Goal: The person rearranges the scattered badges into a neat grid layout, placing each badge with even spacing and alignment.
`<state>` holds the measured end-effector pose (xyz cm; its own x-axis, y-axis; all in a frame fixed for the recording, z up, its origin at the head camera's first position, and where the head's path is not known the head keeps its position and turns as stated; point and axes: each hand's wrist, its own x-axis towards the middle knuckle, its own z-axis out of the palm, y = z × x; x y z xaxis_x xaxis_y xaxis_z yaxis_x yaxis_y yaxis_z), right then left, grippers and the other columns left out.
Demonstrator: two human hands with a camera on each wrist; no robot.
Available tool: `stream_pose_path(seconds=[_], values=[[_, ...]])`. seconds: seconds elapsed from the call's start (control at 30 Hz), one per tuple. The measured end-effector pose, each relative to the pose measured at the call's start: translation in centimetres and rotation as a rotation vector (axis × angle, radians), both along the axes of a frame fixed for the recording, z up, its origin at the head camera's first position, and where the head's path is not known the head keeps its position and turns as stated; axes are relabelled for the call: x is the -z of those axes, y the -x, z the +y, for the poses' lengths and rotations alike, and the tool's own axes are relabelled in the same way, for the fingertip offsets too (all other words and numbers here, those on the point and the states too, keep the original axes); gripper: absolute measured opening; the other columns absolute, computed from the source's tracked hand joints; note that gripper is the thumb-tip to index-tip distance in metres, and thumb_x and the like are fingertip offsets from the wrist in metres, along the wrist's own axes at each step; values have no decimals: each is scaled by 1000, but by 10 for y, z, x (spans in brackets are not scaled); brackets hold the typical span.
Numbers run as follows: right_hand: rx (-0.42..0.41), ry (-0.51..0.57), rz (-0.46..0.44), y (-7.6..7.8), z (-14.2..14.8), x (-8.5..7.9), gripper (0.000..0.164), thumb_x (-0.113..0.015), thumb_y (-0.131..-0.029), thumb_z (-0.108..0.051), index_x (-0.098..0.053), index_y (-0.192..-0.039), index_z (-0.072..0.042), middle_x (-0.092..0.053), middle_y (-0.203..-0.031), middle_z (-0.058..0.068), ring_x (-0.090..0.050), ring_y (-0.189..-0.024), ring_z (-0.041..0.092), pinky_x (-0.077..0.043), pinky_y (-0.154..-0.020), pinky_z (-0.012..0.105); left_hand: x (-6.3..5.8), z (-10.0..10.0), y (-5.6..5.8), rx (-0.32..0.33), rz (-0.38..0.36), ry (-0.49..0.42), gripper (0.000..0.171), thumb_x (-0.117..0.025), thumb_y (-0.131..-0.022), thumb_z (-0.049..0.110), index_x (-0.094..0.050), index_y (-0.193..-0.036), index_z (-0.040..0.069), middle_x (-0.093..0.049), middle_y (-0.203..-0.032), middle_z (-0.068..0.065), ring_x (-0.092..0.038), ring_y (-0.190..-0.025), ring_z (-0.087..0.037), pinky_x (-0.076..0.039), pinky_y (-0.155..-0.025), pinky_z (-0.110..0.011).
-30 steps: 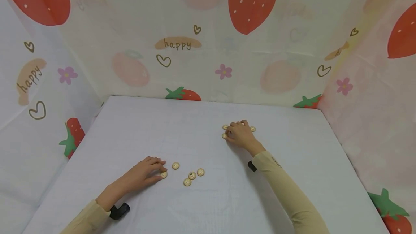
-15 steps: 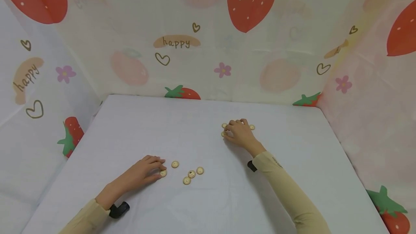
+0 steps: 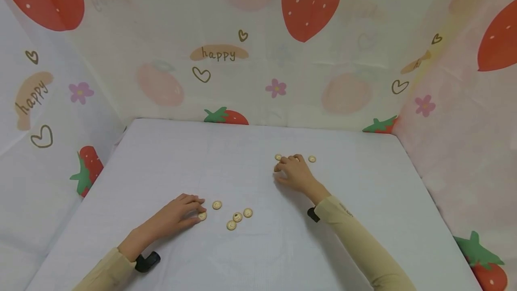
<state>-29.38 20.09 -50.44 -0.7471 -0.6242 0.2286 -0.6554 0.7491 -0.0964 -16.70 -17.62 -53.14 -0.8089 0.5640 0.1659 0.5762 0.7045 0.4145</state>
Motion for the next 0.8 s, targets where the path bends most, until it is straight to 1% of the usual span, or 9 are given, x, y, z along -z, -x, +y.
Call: stream_pose_path(seconds=[0.23, 0.37, 0.47, 0.6, 0.67, 0.8], values=[[-70, 3, 38, -12, -6, -1, 16, -72, -80, -27, -70, -94, -19, -62, -98, -2, -59, -93, 20, -33, -97, 48, 3, 0, 1, 0, 6, 1, 21, -65, -87, 28, -65, -107, 23, -57, -123, 1, -49, -114, -19, -45, -89, -43], [-109, 25, 38, -19, -12, -3, 17, -72, -80, -26, -70, -95, -18, -62, -96, -2, -59, -92, 21, -35, -96, 48, 2, -1, 1, 7, 14, 9, 21, -64, -88, 28, -65, -107, 22, -57, -123, 0, -49, -114, -20, -46, -89, -43], [-121, 18, 37, -23, -17, -4, 17, -72, -80, -26, -70, -95, -19, -61, -96, -3, -58, -93, 19, -35, -96, 46, 0, -1, 1, 7, 17, 16, 21, -63, -89, 29, -65, -108, 21, -57, -124, 0, -49, -114, -20, -45, -90, -43], [-135, -7, 21, -30, -23, -4, 17, -71, -81, -29, -69, -96, -21, -61, -98, -4, -57, -94, 17, -33, -99, 44, 0, 0, 2, 7, 19, 25, 21, -63, -89, 29, -65, -109, 21, -57, -124, 0, -49, -114, -19, -45, -91, -42], [-155, -9, 8, -34, -26, -4, 17, -71, -81, -30, -69, -95, -21, -61, -98, -5, -57, -95, 17, -33, -99, 45, 0, 0, 2, 8, 32, 34, 21, -63, -88, 29, -65, -108, 21, -57, -124, 0, -49, -114, -19, -45, -90, -43], [-191, -12, -27, -43, -32, -5, 18, -71, -81, -31, -69, -96, -20, -61, -98, -5, -56, -96, 17, -33, -99, 46, 1, 0, 1, 0, 27, 34, 20, -64, -88, 29, -65, -107, 22, -57, -123, 1, -49, -114, -19, -46, -89, -42]])
